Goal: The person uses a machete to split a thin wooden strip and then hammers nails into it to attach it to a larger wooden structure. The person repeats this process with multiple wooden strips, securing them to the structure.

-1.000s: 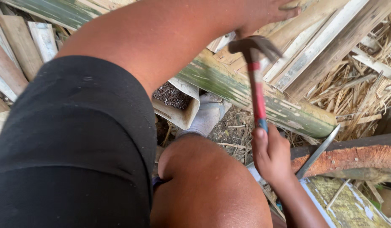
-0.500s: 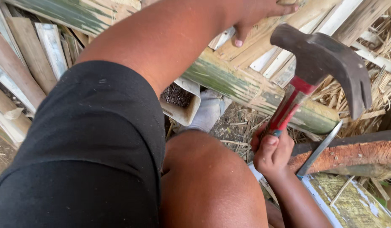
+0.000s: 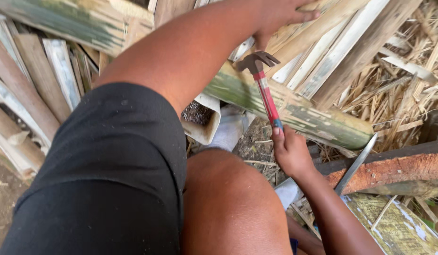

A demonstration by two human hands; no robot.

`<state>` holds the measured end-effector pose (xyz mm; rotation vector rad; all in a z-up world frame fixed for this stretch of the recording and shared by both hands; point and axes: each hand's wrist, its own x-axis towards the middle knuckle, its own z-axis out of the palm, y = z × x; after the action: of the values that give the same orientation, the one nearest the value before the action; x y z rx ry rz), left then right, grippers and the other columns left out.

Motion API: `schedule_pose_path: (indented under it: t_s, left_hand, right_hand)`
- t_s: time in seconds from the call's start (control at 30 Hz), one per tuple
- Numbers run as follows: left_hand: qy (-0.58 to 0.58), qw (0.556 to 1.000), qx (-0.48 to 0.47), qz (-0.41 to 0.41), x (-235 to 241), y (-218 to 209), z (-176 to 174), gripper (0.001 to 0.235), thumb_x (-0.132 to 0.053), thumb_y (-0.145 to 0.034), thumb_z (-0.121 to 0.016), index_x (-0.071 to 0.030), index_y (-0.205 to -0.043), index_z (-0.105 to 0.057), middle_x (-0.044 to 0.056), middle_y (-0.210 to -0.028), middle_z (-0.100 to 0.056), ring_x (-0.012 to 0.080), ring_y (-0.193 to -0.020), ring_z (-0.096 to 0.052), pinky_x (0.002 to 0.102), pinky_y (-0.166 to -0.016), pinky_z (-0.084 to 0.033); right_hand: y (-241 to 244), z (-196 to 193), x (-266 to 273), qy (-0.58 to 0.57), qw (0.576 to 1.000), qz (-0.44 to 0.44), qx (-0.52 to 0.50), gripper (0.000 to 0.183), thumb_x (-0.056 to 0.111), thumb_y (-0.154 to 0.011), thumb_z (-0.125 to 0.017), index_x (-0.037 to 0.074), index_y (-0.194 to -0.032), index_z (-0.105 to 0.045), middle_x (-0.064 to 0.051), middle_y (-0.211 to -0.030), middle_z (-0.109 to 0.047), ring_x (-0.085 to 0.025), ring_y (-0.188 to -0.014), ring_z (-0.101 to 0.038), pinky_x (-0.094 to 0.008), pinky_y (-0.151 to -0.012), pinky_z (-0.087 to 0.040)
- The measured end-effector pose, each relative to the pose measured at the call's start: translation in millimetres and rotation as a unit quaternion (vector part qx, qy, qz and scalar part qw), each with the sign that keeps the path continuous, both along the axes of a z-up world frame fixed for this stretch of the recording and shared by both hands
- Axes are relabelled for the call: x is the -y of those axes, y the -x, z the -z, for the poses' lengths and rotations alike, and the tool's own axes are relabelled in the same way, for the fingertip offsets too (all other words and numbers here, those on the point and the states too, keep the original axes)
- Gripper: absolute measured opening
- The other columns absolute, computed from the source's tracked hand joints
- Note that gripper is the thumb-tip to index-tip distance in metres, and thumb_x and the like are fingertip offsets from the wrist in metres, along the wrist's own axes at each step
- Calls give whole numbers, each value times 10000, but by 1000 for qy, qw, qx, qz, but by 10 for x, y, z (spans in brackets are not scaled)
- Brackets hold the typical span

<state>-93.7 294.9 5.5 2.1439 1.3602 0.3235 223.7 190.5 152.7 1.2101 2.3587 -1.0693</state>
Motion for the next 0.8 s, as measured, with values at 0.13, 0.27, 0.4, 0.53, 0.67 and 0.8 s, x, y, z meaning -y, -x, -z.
schedule_pose_path:
  t_s: [0.13, 0.27, 0.4, 0.53, 0.67, 0.8]
  left_hand:
    - [-40, 991, -124, -20, 29, -71, 89, 1679, -478, -254, -1039, -192, -1664, -174, 105, -1732, -105, 307, -1582, -167, 437, -1252, -202]
    - [-41, 999, -20, -5, -23, 6, 325, 1703, -465, -261, -958, -199, -1738, -153, 140, -1738, -79, 316, -1582, -179, 383, -1263, -221]
    - [-90, 973, -213, 15, 16, 22, -26, 1628, -758, -317, -895, -205, -1666, -170, 94, -1724, -27, 307, -1532, -192, 428, -1228, -222]
    - [-44, 970, -237, 9, 94, -38, -306, 1670, -821, -247, -884, -252, -1635, -147, 48, -1695, -31, 281, -1532, -151, 437, -1202, -219]
    - [-84, 974, -209, 2, 145, 26, -383, 1636, -743, -272, -902, -266, -1671, -200, 50, -1737, -87, 293, -1543, -213, 459, -1211, -266]
    - [-85, 968, -234, -16, 195, 8, -664, 1547, -668, -324, -953, -264, -1627, -224, 63, -1674, -105, 313, -1512, -187, 554, -1161, -250]
  right_hand:
    - [-86, -165, 70, 51, 994, 41, -92, 440, 396, -1038, -365, 22, -967, -585, -106, -562, -609, -266, -484, -647, -403, -494, -509]
    - [-58, -88, 93, 4, 996, 1, -90, 448, 403, -1053, -369, 23, -915, -561, -127, -597, -607, -312, -537, -641, -429, -543, -494]
    - [18, -61, -54, 36, 998, -18, 52, 457, 410, -1052, -434, 1, -899, -568, -199, -614, -615, -405, -573, -629, -494, -573, -475]
    - [-86, -173, 75, 58, 996, 35, -63, 436, 406, -1015, -411, 9, -908, -559, -195, -594, -623, -390, -528, -655, -491, -549, -503]
    - [-65, 32, -4, 29, 996, -31, 79, 478, 424, -1074, -421, -5, -921, -565, -194, -619, -613, -385, -577, -613, -511, -587, -474]
    - [-243, 60, -13, 86, 994, 47, 45, 488, 449, -1033, -411, 19, -886, -589, -151, -586, -617, -307, -523, -640, -465, -559, -511]
